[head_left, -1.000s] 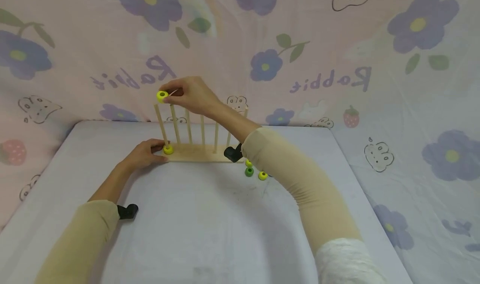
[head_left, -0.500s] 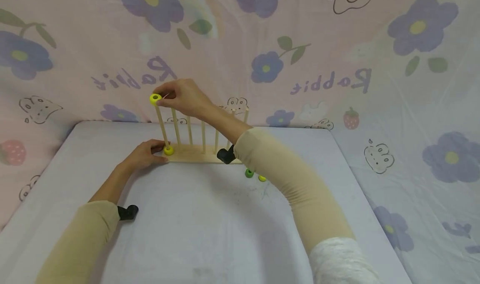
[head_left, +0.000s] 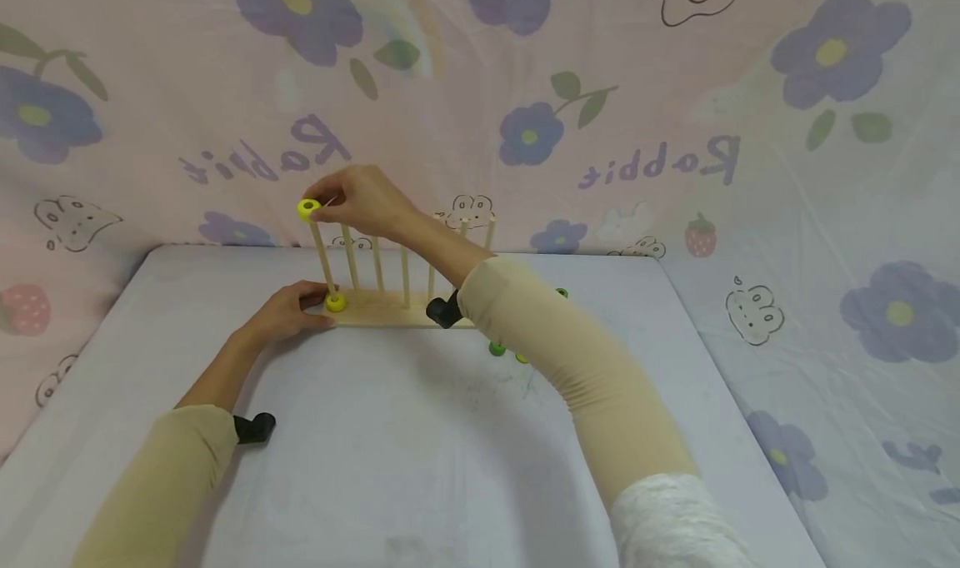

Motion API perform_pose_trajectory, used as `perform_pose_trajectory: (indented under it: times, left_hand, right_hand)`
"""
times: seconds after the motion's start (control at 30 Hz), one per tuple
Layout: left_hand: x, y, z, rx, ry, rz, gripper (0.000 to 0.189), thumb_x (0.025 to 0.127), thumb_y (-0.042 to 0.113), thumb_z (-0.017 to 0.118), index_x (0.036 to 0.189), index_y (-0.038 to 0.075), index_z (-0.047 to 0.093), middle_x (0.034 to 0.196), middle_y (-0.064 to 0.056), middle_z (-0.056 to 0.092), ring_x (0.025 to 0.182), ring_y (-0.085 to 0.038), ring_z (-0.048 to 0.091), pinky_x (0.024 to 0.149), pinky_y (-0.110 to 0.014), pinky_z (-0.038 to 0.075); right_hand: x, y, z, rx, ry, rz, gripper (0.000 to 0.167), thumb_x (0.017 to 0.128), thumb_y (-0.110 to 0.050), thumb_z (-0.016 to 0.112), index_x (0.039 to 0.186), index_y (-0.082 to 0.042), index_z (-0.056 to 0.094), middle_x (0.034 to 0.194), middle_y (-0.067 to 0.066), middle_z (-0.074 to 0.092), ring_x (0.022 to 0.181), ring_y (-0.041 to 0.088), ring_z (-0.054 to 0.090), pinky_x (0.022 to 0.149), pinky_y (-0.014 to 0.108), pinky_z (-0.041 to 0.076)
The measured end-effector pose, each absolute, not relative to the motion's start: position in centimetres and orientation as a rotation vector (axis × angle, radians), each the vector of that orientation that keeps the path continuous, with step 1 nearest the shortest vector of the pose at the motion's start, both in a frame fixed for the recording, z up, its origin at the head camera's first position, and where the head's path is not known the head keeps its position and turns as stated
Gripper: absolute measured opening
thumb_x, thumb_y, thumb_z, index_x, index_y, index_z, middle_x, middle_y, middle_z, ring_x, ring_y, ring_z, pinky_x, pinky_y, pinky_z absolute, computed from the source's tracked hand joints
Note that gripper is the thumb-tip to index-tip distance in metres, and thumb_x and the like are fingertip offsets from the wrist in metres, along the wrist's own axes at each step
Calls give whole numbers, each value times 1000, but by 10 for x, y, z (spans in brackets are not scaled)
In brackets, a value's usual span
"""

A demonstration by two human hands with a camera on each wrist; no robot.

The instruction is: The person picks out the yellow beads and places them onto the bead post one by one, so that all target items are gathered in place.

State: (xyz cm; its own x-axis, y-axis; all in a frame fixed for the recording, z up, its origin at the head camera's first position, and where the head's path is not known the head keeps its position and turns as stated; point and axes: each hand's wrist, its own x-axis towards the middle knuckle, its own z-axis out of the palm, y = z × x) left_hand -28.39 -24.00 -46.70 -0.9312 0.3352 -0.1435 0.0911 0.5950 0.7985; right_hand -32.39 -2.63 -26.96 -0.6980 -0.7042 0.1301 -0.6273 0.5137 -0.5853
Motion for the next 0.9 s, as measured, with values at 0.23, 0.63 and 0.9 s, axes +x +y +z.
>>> perform_pose_trajectory:
  times: [0.23, 0.63, 0.9]
  left_hand:
    - [-284, -241, -467, 344, 2524, 1273, 74, 88, 17, 78, 145, -9, 39, 149, -28, 40, 139, -41, 38, 117, -52, 30]
    - [-283, -242, -467, 338, 2514, 1284, 74, 88, 19, 78, 145, -9, 39, 149, -28, 40, 139, -42, 38, 117, -53, 29]
    - [-281, -240, -466, 334, 2509, 1287, 75, 89, 17, 77, 146, -10, 37, 150, -29, 37, 138, -43, 38, 116, -53, 31]
  right_hand:
    - [-326, -26, -273, -1151, 2634, -896, 33, 95, -27, 69, 126, -15, 70, 113, -6, 73, 96, 0, 64, 82, 12, 50]
    - [-326, -26, -274, -1137, 2626, -869, 35, 96, -25, 68, 128, -11, 68, 117, -4, 72, 100, 2, 65, 83, 11, 50]
    - [-327, -21, -273, -1121, 2618, -969, 31, 97, -22, 67, 126, -10, 69, 116, -2, 72, 100, 1, 65, 83, 11, 50]
